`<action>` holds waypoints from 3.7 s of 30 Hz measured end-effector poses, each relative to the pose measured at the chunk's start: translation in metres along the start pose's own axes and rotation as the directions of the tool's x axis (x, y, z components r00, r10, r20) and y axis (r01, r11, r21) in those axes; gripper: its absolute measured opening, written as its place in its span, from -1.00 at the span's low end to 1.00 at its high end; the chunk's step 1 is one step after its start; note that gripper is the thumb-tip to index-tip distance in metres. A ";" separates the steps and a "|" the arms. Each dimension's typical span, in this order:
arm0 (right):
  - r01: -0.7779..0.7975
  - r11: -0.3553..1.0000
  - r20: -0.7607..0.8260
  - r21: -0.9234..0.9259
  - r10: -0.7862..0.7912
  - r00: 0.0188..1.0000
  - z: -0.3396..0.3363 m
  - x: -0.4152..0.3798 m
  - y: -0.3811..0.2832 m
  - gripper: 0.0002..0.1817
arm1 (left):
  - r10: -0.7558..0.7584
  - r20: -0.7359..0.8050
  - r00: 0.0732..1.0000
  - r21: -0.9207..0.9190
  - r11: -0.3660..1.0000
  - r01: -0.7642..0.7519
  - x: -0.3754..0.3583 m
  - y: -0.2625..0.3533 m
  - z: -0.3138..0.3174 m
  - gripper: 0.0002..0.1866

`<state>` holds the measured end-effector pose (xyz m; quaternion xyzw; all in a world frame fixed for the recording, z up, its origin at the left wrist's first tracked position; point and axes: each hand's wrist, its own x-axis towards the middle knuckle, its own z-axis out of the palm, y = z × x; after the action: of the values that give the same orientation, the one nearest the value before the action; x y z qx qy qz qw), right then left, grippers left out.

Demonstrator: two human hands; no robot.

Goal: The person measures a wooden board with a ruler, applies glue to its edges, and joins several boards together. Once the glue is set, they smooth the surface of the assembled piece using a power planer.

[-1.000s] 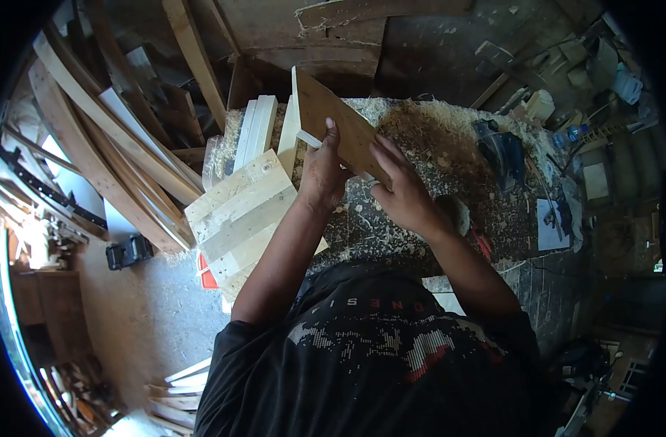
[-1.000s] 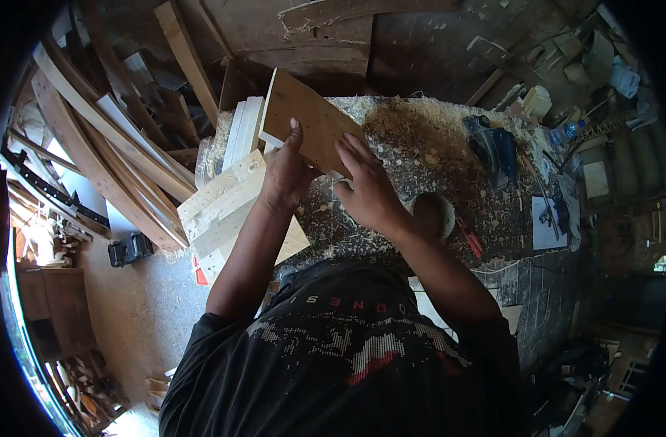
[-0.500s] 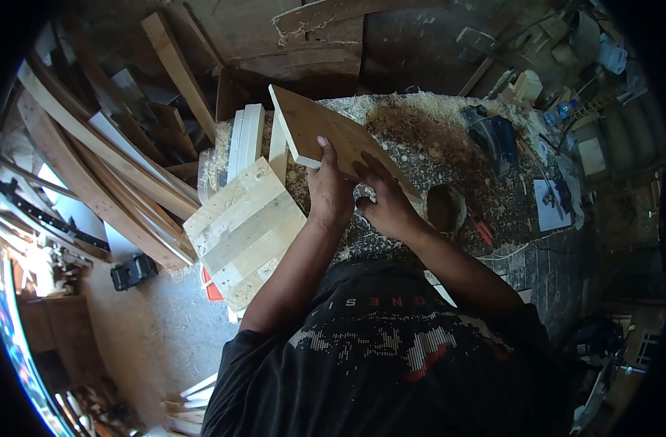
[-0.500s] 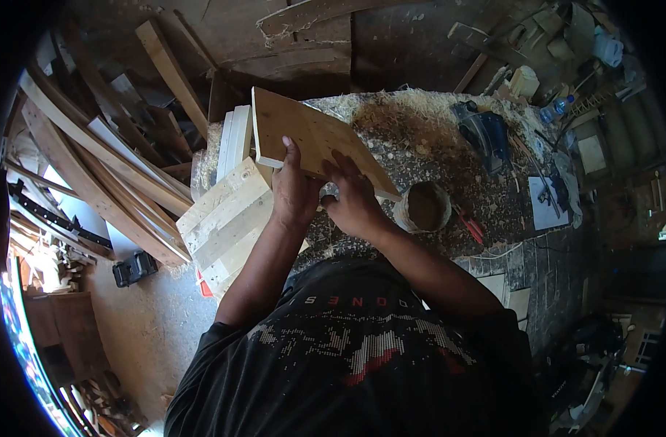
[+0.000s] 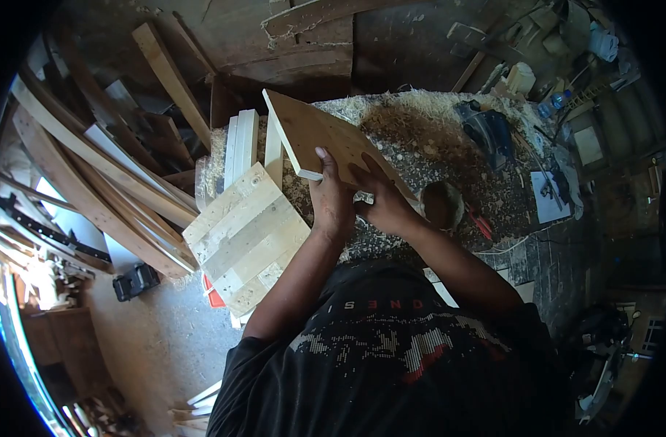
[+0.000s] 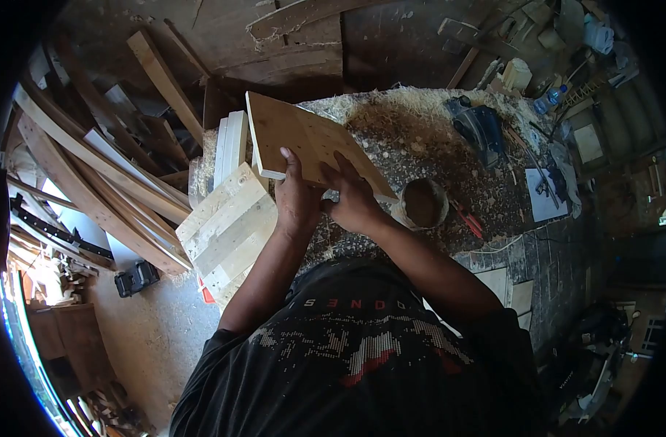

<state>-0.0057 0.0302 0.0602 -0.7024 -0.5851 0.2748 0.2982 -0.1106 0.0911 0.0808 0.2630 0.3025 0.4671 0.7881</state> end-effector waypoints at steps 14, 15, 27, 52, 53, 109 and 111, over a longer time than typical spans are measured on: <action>0.233 0.971 -0.083 0.050 -0.228 0.970 -0.025 -0.060 0.002 -0.57 | 0.026 0.003 1.000 0.031 0.999 -0.026 -0.001 -0.001 -0.001 -0.19; 0.169 0.983 -0.072 0.072 -0.164 0.984 -0.034 -0.064 0.002 -0.62 | 0.022 -0.034 0.999 0.037 0.999 -0.021 0.002 -0.001 -0.004 -0.19; -0.240 0.970 -0.476 0.027 0.223 0.850 -0.113 -0.075 0.155 -0.76 | -0.059 0.095 0.994 0.047 0.997 0.055 0.020 0.019 -0.030 -0.22; 0.019 0.805 0.191 -0.593 0.118 0.974 -0.058 -0.037 0.239 -0.74 | -0.079 -0.014 0.997 0.115 0.990 0.080 0.017 0.030 -0.056 -0.12; 0.020 0.784 0.257 -0.620 0.179 0.950 -0.072 -0.037 0.206 -0.75 | -0.087 -0.031 0.996 0.140 0.986 0.090 0.015 0.031 -0.058 -0.11; 0.035 0.962 0.034 0.270 -0.045 0.998 -0.045 0.001 0.006 -0.73 | -0.112 -0.076 0.991 0.286 0.950 0.130 -0.009 0.025 -0.037 -0.07; 0.038 0.955 0.021 0.293 -0.046 0.999 -0.043 0.002 0.007 -0.73 | -0.100 -0.091 0.991 0.293 0.948 0.123 -0.008 0.023 -0.037 -0.07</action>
<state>0.0304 0.0271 0.0836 -0.6341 -0.5568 0.3618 0.3963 -0.1532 0.0984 0.0735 0.3435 0.4130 0.3804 0.7528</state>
